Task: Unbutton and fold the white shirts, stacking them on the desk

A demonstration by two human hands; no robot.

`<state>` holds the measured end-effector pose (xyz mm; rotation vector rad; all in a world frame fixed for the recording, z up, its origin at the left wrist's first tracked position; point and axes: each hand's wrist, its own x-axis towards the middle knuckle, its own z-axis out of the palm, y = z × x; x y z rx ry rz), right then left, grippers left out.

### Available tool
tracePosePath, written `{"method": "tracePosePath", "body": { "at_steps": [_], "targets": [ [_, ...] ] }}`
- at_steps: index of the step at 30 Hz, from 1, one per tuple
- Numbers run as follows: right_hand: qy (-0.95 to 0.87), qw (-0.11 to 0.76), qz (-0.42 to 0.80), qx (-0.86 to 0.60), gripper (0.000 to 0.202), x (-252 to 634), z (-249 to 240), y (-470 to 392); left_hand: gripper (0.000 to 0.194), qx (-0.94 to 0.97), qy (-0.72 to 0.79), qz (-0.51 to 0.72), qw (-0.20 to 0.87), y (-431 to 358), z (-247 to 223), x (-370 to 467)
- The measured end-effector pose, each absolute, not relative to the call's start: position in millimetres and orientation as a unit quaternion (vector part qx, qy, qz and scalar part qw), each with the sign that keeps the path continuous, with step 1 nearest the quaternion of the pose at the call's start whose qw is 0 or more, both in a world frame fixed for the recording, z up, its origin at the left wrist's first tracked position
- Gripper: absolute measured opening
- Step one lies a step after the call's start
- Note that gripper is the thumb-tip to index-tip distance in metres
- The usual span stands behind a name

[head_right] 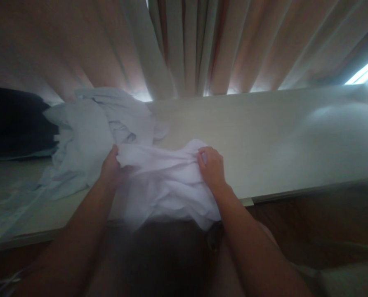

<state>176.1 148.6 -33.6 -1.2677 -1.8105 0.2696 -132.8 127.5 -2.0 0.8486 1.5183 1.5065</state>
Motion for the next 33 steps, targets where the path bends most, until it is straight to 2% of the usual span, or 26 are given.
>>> {"method": "tracePosePath", "body": {
  "at_steps": [4,7,9,12,13,16,18,21,26,33],
  "targets": [
    [-0.721,0.526,0.185,-0.412,0.015,153,-20,129,0.042,0.393,0.587,0.572,0.416,112,5,-109],
    [-0.720,0.529,0.298,-0.337,0.014,122,-17,111,0.047,0.501,0.586,0.519,0.369,102,8,-93],
    [-0.715,0.515,0.338,-0.331,0.020,103,-19,105,0.040,0.572,0.590,0.468,0.325,97,5,-83],
    [-0.724,0.494,0.319,-0.361,0.042,86,-21,109,0.035,0.612,0.584,0.444,0.296,95,-3,-71],
    [-0.726,0.485,0.311,-0.376,0.041,82,-21,113,0.038,0.609,0.582,0.451,0.294,95,-6,-67],
    [-0.695,0.473,0.323,-0.434,0.015,76,-22,129,0.054,0.590,0.565,0.482,0.316,97,-12,-62],
    [-0.646,0.488,0.359,-0.464,0.025,74,-24,140,0.047,0.577,0.550,0.494,0.347,102,-12,-64],
    [-0.602,0.504,0.419,-0.456,0.029,73,-29,153,0.024,0.544,0.568,0.495,0.368,113,-9,-75],
    [-0.607,0.493,0.426,-0.456,0.030,70,-33,164,0.029,0.515,0.603,0.494,0.357,130,-10,-91],
    [-0.582,0.522,0.398,-0.480,0.034,66,-33,174,0.036,0.534,0.603,0.475,0.355,136,-18,-102]
  ]
}}
